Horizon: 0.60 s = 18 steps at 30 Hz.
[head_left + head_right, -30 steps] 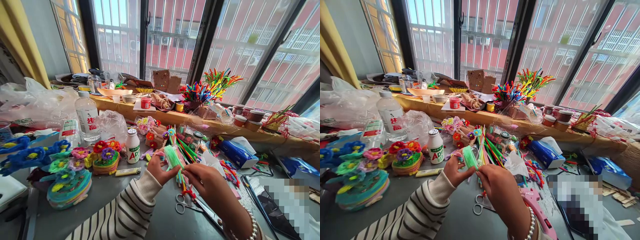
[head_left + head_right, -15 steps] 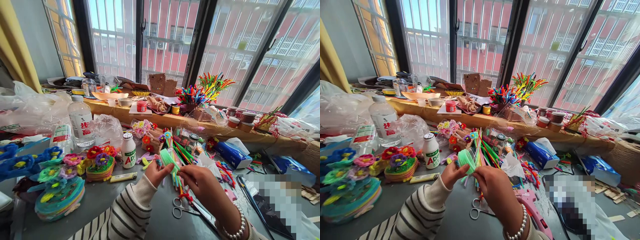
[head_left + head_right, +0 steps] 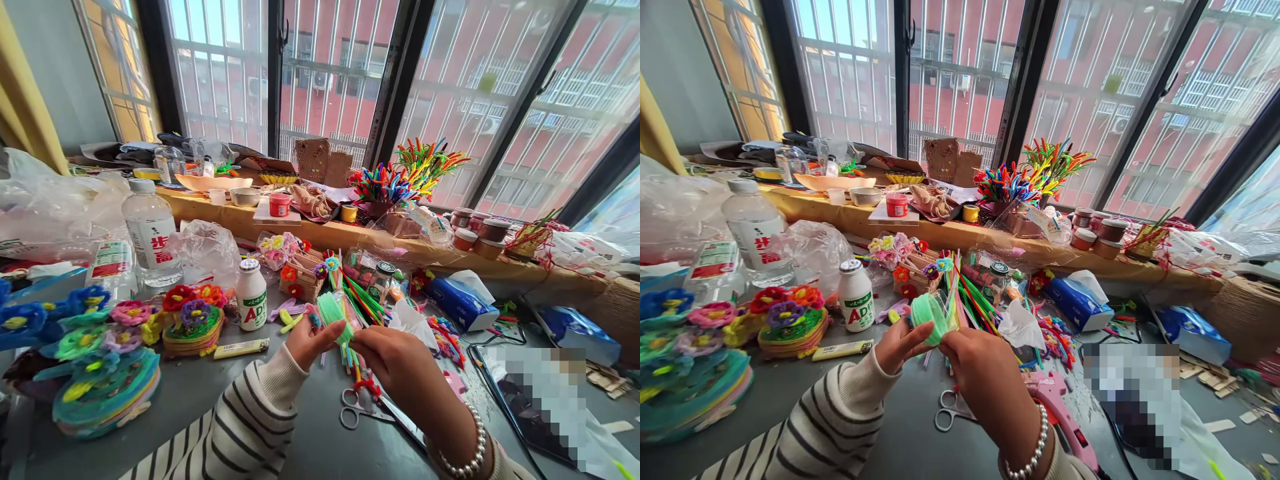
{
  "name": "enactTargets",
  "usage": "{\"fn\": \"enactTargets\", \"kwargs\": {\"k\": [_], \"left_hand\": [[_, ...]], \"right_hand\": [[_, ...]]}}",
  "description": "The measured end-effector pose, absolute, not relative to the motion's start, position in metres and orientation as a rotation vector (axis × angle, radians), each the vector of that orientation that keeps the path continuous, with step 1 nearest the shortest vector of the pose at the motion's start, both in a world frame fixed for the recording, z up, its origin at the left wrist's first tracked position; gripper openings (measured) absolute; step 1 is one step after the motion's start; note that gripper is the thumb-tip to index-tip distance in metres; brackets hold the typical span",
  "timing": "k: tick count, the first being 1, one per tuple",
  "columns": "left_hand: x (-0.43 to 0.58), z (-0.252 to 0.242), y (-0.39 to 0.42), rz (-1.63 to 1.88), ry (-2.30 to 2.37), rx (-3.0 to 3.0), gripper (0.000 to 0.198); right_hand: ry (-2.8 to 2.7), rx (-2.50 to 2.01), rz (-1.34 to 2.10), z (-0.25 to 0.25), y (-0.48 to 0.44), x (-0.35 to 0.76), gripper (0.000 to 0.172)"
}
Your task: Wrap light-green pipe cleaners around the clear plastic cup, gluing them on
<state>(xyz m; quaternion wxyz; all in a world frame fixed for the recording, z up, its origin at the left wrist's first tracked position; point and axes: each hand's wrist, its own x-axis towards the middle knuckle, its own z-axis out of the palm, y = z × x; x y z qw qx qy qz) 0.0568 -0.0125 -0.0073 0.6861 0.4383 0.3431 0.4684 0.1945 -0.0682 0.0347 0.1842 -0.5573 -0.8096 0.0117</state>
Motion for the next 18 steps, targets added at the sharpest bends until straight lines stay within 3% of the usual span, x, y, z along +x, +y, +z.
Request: {"fn": "enactTargets", "kwargs": {"k": [15,18], "left_hand": [[0.0550,-0.0085,-0.0113,0.990,0.750,0.971,0.042],[0.0539,-0.0100,-0.0100,0.946,0.705,0.876,0.042]], "right_hand": [[-2.157,-1.565,0.102,0.0362,-0.0674,0.2022,0.009],[-2.086,-1.497,0.105,0.0355,-0.0654,0.2039,0.019]]}}
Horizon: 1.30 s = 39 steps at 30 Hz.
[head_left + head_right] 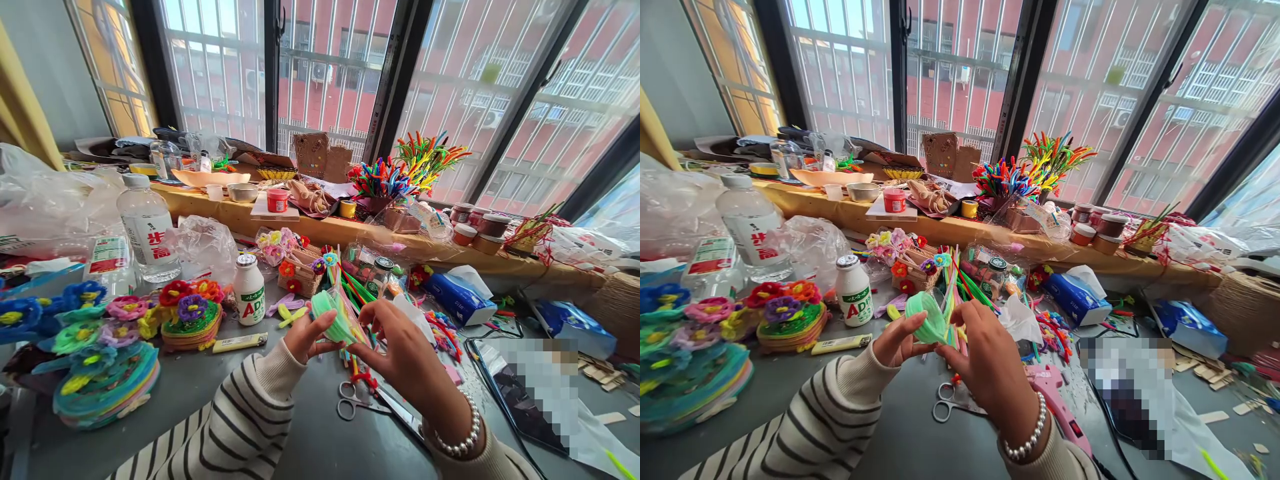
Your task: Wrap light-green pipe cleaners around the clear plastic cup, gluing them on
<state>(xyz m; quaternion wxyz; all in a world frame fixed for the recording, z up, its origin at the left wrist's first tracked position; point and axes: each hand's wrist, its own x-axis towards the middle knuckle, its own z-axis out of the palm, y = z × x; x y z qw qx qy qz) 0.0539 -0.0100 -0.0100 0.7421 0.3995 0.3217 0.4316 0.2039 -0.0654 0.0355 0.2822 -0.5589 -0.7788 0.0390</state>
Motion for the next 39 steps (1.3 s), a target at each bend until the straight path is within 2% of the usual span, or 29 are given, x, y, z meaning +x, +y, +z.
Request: {"fn": "enactTargets", "kwargs": {"k": [3,8,13,18,24,32,33,36,39], "left_hand": [[0.053,-0.010,-0.010,0.858,0.632,0.787,0.039],[0.051,-0.008,-0.012,0.706,0.551,0.714,0.033],[0.051,-0.007,-0.016,0.581,0.523,0.714,0.038],[0.054,-0.012,-0.016,0.611,0.485,0.765,0.032],[0.056,-0.019,-0.012,0.733,0.535,0.887,0.047],[0.058,-0.017,-0.015,0.998,0.561,1.184,0.051],[0.058,-0.017,-0.016,1.052,0.598,1.224,0.052],[0.057,-0.018,-0.018,1.214,0.722,1.375,0.053],[0.056,-0.020,-0.019,1.342,0.761,1.558,0.051]], "right_hand": [[-2.071,-1.436,0.176,0.034,-0.063,0.205,0.024],[-2.088,-1.398,0.322,0.035,-0.060,0.206,0.007],[-2.082,-1.386,0.479,0.037,-0.063,0.205,0.009],[-2.103,-1.400,0.554,0.039,-0.062,0.207,0.006],[-2.060,-1.367,0.614,0.034,-0.058,0.210,0.007],[-2.084,-1.266,0.542,0.026,-0.051,0.210,0.008],[-2.089,-1.249,0.522,0.024,-0.049,0.210,0.010],[-2.083,-1.205,0.478,0.019,-0.045,0.211,0.030],[-2.068,-1.160,0.483,0.017,-0.044,0.214,0.035]]}}
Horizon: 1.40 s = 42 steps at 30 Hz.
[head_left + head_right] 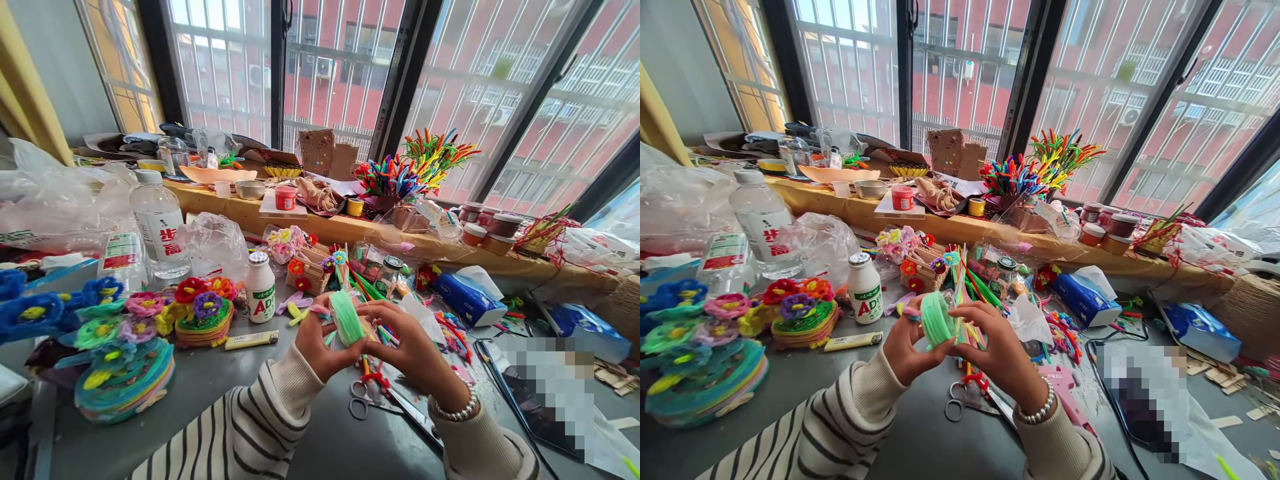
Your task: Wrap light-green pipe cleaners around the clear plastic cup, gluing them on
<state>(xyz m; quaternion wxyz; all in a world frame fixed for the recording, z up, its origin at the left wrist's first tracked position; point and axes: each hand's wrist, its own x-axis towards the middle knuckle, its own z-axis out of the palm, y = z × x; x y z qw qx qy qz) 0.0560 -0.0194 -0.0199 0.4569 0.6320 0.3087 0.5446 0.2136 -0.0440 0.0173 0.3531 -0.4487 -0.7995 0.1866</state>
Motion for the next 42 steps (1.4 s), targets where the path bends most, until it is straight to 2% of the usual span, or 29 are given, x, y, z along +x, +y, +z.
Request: {"fn": "enactTargets", "kwargs": {"k": [9,12,16,25,38,42], "left_hand": [[0.054,-0.025,-0.016,1.614,0.839,2.024,0.056],[0.052,-0.024,-0.014,1.704,0.902,2.139,0.055],[0.052,-0.021,-0.015,1.773,0.841,2.303,0.059],[0.055,-0.021,-0.018,1.740,0.754,2.372,0.068],[0.054,-0.022,-0.018,1.724,0.728,2.388,0.066],[0.053,-0.024,-0.019,1.701,0.768,2.415,0.071]], "right_hand": [[-2.105,-1.152,0.565,0.023,-0.048,0.218,0.038],[-2.081,-1.055,0.653,0.026,-0.049,0.219,0.035],[-1.982,-1.021,0.799,0.032,-0.052,0.220,0.022],[-1.845,-1.064,1.016,0.035,-0.056,0.213,0.023],[-1.786,-1.098,1.044,0.039,-0.059,0.210,0.020],[-1.788,-1.081,1.064,0.038,-0.059,0.211,0.020]]}}
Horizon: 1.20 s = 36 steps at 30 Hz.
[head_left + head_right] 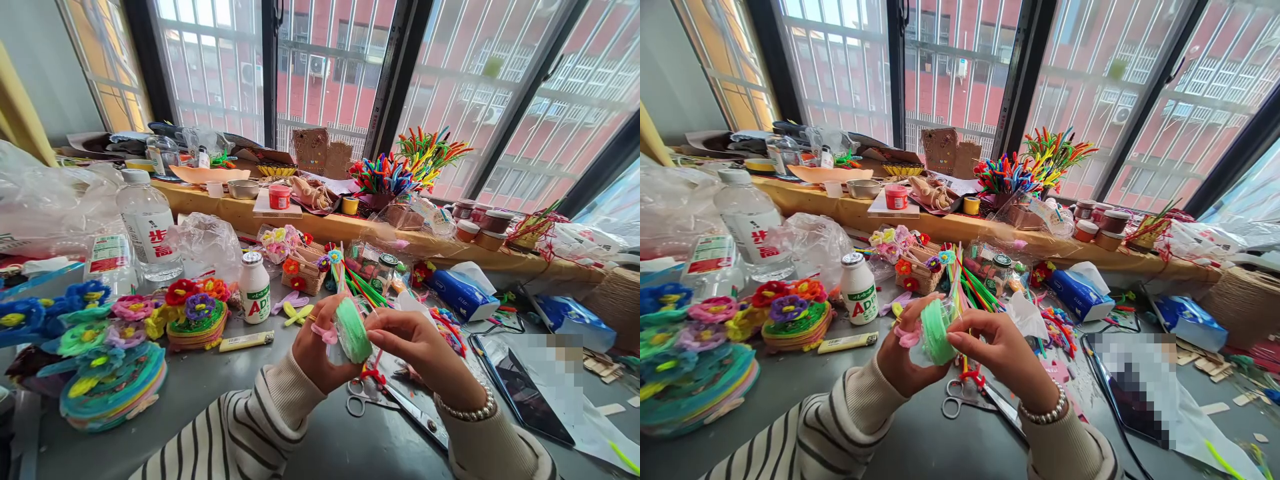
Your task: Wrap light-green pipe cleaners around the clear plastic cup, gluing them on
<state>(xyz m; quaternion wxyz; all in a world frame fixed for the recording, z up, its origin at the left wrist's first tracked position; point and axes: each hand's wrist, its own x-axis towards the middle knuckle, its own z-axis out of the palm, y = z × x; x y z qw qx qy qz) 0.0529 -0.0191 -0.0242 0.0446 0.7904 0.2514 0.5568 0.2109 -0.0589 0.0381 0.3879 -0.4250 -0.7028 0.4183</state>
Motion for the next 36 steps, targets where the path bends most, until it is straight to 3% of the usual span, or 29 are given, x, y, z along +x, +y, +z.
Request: {"fn": "enactTargets", "kwargs": {"k": [4,10,18,23,36], "left_hand": [[0.052,-0.025,-0.019,1.704,0.749,2.410,0.077],[0.053,-0.021,-0.018,1.650,0.747,2.270,0.063],[0.057,-0.019,-0.013,1.195,0.524,1.260,0.050],[0.055,-0.013,-0.012,1.097,0.523,1.003,0.044],[0.053,-0.018,-0.013,0.838,0.360,0.683,0.028]], "right_hand": [[-1.808,-1.061,1.062,0.039,-0.059,0.211,0.020],[-1.769,-1.121,1.041,0.038,-0.058,0.210,0.022],[-1.938,-1.155,0.588,0.034,-0.056,0.210,0.034],[-2.036,-1.217,0.395,0.032,-0.057,0.207,0.023],[-2.114,-1.221,0.331,0.030,-0.055,0.207,0.008]]}}
